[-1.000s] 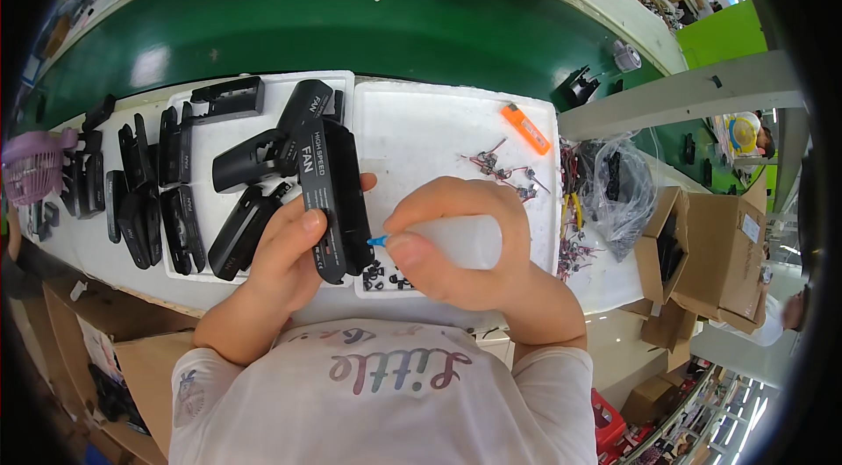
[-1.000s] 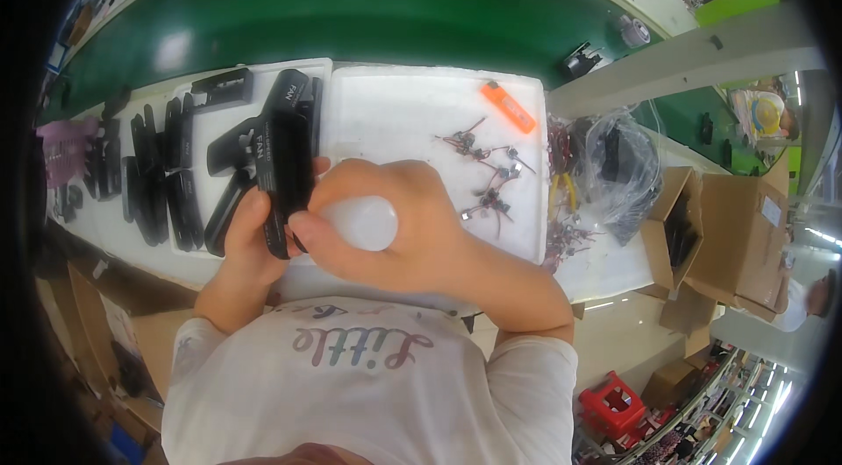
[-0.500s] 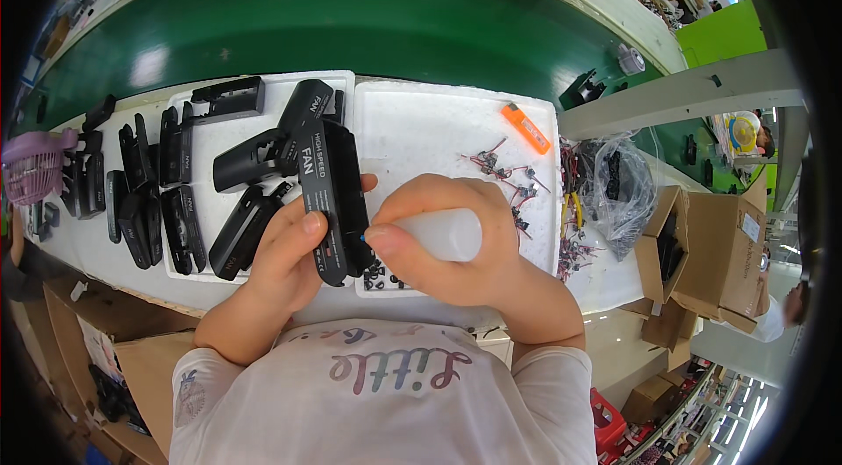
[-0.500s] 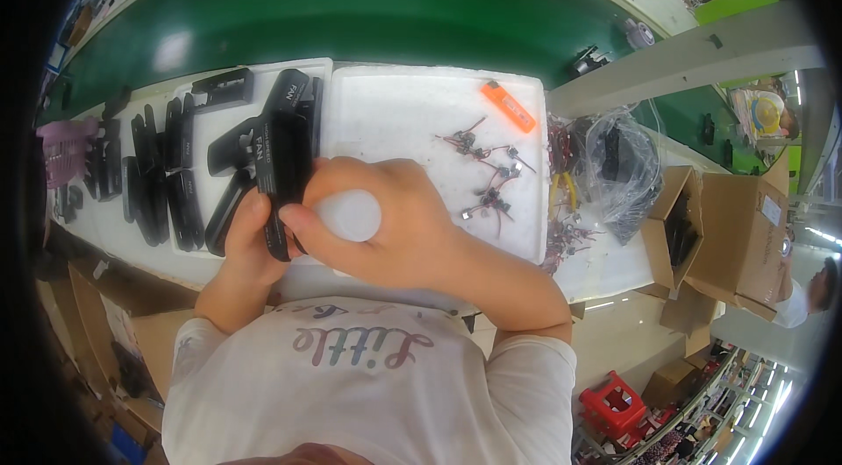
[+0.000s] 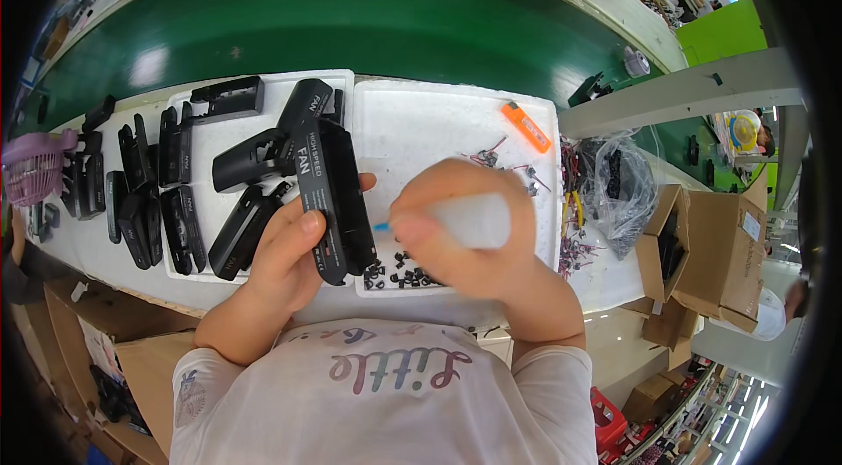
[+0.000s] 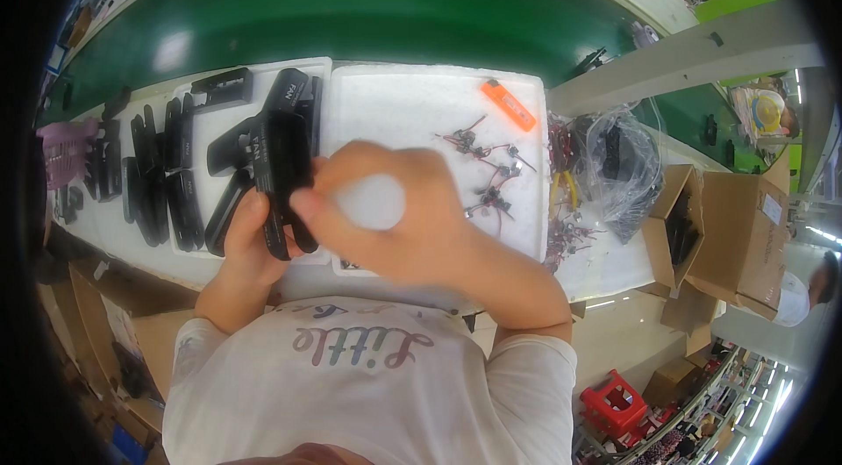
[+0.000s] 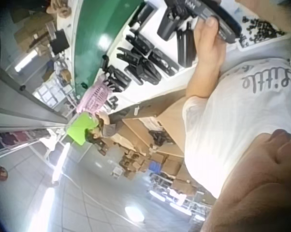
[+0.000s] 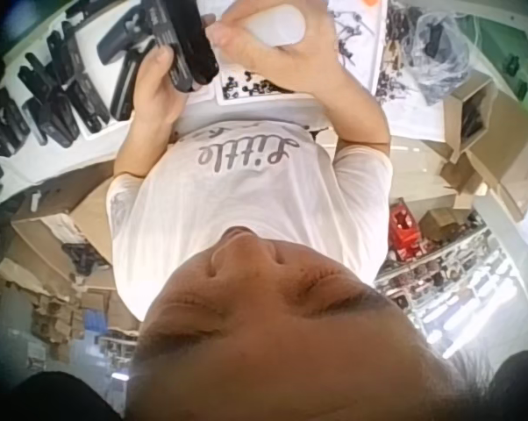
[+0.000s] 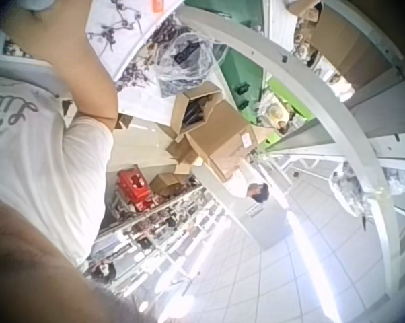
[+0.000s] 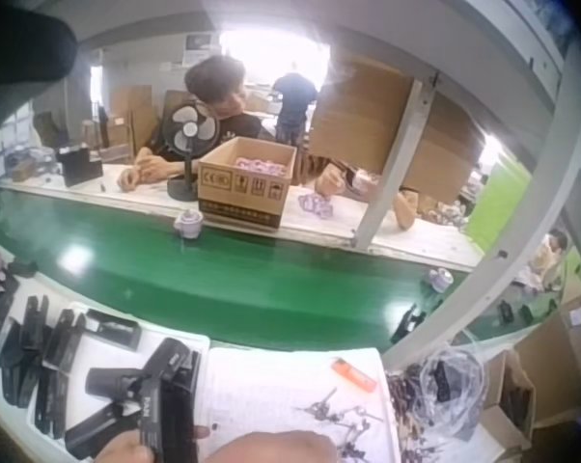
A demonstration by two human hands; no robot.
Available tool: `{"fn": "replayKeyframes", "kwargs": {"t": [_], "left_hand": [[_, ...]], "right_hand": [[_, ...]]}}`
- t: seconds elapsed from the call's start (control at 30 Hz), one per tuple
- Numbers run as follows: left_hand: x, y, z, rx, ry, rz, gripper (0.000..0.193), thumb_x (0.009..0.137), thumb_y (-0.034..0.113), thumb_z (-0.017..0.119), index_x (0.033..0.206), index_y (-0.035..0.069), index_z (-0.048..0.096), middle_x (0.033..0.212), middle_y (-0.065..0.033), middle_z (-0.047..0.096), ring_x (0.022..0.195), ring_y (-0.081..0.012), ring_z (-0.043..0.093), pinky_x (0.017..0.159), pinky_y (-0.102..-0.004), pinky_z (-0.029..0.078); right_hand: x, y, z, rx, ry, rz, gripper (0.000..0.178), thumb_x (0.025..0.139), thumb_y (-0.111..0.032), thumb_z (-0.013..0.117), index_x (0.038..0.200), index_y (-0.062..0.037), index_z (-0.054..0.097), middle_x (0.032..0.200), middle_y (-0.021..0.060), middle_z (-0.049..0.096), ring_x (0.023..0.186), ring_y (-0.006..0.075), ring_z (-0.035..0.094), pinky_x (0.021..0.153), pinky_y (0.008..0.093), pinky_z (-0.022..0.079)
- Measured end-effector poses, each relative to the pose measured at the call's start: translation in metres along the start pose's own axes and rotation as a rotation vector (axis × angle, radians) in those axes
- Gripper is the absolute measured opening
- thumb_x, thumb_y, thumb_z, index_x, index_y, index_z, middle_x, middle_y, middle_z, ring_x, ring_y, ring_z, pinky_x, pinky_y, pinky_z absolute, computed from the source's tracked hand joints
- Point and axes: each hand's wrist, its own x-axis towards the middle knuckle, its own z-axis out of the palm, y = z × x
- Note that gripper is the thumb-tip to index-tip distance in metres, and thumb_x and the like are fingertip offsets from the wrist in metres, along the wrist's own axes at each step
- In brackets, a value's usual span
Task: The person applies adhesive to plastic fan casings and installs small components into them by hand. The person then takes wired electronic parts out of a bag, spreads them onto a tray, and picks up a shoulder bag.
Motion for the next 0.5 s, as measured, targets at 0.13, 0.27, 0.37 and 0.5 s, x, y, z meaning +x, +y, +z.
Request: {"fn": "replayKeyframes", "kwargs": {"t": [0.13, 0.27, 0.37, 0.5], "left_hand": [[0.000, -0.003, -0.001, -0.062, -0.022, -0.003, 0.055, 0.085, 0.027, 0.059, 0.127, -0.004, 0.042, 0.127, -0.0106, 0.047, 0.102, -0.0153, 0.055, 0.089, -0.0300, 0.043], [0.000, -0.008, 0.002, 0.078, 0.084, 0.139, 0.060, 0.075, 0.008, 0.068, 0.129, 0.000, 0.041, 0.129, -0.0101, 0.046, 0.112, -0.0182, 0.050, 0.095, -0.0346, 0.039], [0.001, -0.008, 0.005, 0.204, 0.144, 0.256, 0.071, 0.070, -0.002, 0.070, 0.132, 0.000, 0.036, 0.127, -0.0099, 0.046, 0.113, -0.0177, 0.048, 0.095, -0.0340, 0.040], [0.003, -0.007, 0.005, 0.247, 0.214, 0.254, 0.070, 0.072, -0.006, 0.065, 0.134, 0.001, 0.033, 0.122, -0.0108, 0.049, 0.107, -0.0182, 0.052, 0.085, -0.0298, 0.046]], "right_hand": [[0.018, 0.023, -0.015, -0.279, 0.236, -0.025, 0.006, 0.077, -0.004, 0.065, 0.081, -0.0009, 0.062, 0.075, 0.0057, 0.063, 0.063, 0.0124, 0.057, 0.057, 0.0248, 0.044], [0.040, 0.076, -0.039, -0.999, 0.170, -0.081, 0.015, 0.075, -0.006, 0.066, 0.090, -0.0072, 0.063, 0.076, 0.0081, 0.058, 0.068, 0.0215, 0.058, 0.061, 0.0317, 0.046], [0.039, 0.106, -0.053, -1.158, -0.023, -0.217, 0.023, 0.075, -0.005, 0.062, 0.097, -0.0098, 0.061, 0.076, 0.0104, 0.053, 0.074, 0.0275, 0.056, 0.066, 0.0364, 0.045], [0.026, 0.100, -0.054, -1.129, -0.146, -0.172, 0.023, 0.076, 0.000, 0.055, 0.097, -0.0087, 0.061, 0.076, 0.0097, 0.051, 0.075, 0.0285, 0.055, 0.067, 0.0364, 0.045]]}}
